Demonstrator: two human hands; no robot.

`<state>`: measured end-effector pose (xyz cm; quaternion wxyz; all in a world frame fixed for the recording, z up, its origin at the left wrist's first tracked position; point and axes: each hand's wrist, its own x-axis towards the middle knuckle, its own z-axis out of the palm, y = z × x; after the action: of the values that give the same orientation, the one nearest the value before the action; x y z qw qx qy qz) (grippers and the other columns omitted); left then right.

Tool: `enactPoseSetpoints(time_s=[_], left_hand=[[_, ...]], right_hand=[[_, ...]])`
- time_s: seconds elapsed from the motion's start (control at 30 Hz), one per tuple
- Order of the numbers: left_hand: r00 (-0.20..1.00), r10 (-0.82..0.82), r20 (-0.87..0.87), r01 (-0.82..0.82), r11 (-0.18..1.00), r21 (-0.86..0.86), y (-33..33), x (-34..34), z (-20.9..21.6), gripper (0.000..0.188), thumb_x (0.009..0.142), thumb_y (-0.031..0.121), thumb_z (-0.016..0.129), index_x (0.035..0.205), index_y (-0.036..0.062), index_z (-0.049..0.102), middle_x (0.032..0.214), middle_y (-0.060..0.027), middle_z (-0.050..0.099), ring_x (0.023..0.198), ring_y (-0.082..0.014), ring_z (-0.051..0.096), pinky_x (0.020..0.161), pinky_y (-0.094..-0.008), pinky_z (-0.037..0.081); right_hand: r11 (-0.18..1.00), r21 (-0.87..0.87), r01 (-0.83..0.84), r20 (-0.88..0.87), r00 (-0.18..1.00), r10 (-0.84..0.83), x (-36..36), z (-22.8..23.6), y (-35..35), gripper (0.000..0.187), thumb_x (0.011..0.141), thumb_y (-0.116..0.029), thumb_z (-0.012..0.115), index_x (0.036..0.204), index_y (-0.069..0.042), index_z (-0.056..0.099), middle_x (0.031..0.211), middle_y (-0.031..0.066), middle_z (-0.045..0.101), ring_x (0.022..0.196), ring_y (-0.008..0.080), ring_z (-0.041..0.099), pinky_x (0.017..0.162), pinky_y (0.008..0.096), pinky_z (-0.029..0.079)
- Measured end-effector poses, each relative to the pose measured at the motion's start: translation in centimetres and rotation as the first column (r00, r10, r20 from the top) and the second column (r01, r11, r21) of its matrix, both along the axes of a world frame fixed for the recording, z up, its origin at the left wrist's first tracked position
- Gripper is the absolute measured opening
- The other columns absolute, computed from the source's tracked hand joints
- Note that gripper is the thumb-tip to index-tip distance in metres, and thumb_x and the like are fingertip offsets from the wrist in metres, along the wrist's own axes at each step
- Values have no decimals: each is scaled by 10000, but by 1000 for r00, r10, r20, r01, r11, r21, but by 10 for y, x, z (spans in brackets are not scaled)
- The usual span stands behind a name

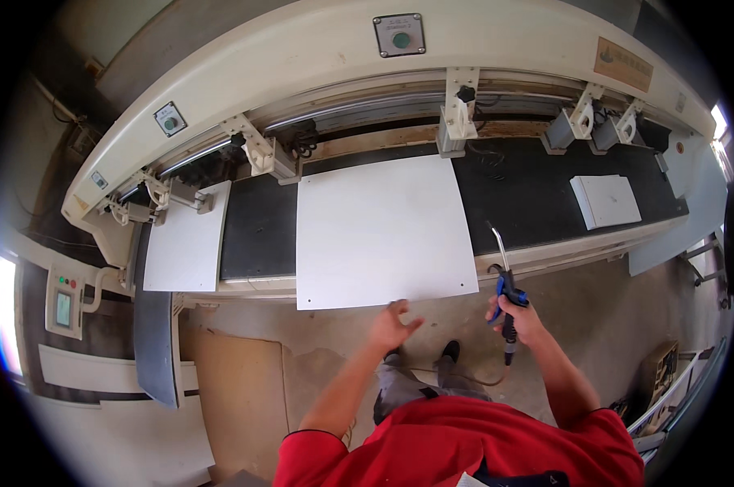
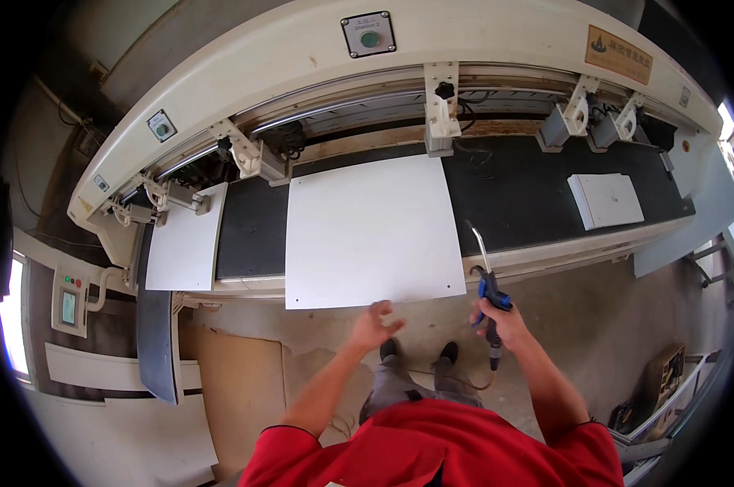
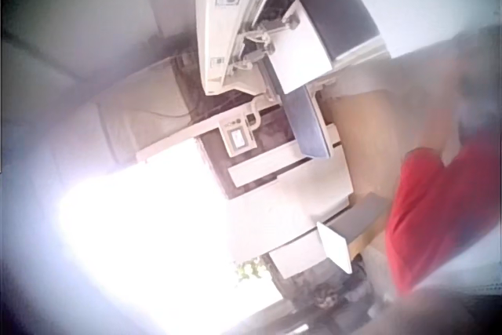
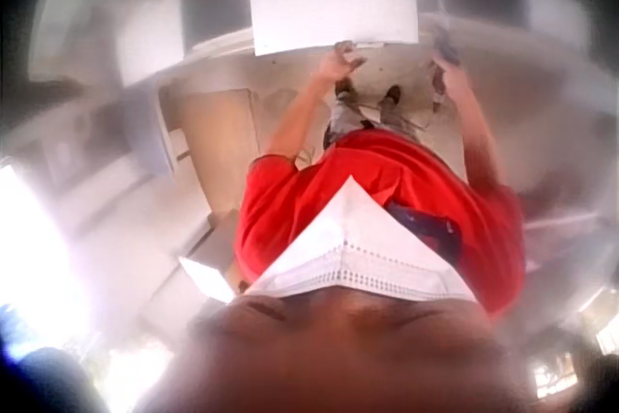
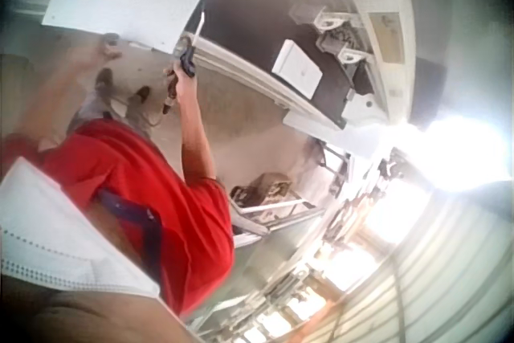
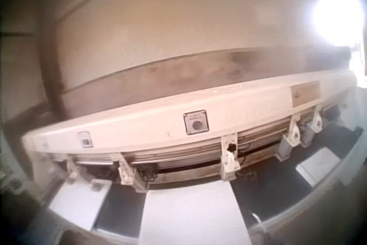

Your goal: The person loads white rectangular panels onto an edge banding machine, secures them with clamps, and uses a pneumatic tool to process the edges. The person then removes the finished panels and stacks them on a nearby table.

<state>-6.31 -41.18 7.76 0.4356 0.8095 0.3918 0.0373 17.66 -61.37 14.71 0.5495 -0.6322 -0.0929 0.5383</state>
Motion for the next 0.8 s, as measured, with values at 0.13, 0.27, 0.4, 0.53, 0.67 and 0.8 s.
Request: enactPoseSetpoints(time_s=[0.13,0.27,0.4,0.53,0.67,0.8], left_hand=[[826,205,525,305,620,-723,-75,35,-5,383,793,206,739,1079,-1,593,936,-88,631,854,-162,600,715,-312,494],[813,349,466,-88,865,-494,-45,33,7,133,808,64,599,916,-12,613,673,-38,571,631,-136,540,585,-304,471],[974,207,90,-204,978,-39,30,-8,36,242,764,175,634,976,60,657,765,-204,647,760,-376,652,652,-425,515],[956,252,153,-239,966,-93,44,-58,-5,236,737,196,661,931,64,671,727,-194,645,727,-360,670,644,-421,516],[923,345,173,-321,935,-152,23,-77,-36,289,734,259,714,895,23,667,684,-175,632,681,-306,677,622,-391,505],[861,468,197,-425,877,-224,13,-65,-68,346,725,310,766,855,8,658,672,-171,632,644,-284,653,609,-367,493]], right_hand=[[971,238,-12,-147,988,48,-59,-1,75,305,928,-286,610,1122,-51,592,968,48,642,930,155,604,812,323,495],[747,-153,-647,687,474,551,-52,58,129,654,740,-295,767,1282,-46,496,1059,162,631,1052,255,592,955,353,447],[901,159,-404,646,732,215,49,109,182,491,779,-105,708,1224,18,541,1086,118,639,947,168,620,827,312,516],[925,378,38,768,545,-337,111,196,236,336,868,-177,648,1151,-6,586,907,54,672,774,115,624,674,239,490],[939,339,62,858,389,-335,117,220,283,312,861,-224,672,1085,-14,621,857,69,689,740,103,628,650,226,484],[952,305,22,945,118,-305,104,227,339,484,834,-465,660,1013,-16,620,837,133,690,783,245,665,729,353,498]])
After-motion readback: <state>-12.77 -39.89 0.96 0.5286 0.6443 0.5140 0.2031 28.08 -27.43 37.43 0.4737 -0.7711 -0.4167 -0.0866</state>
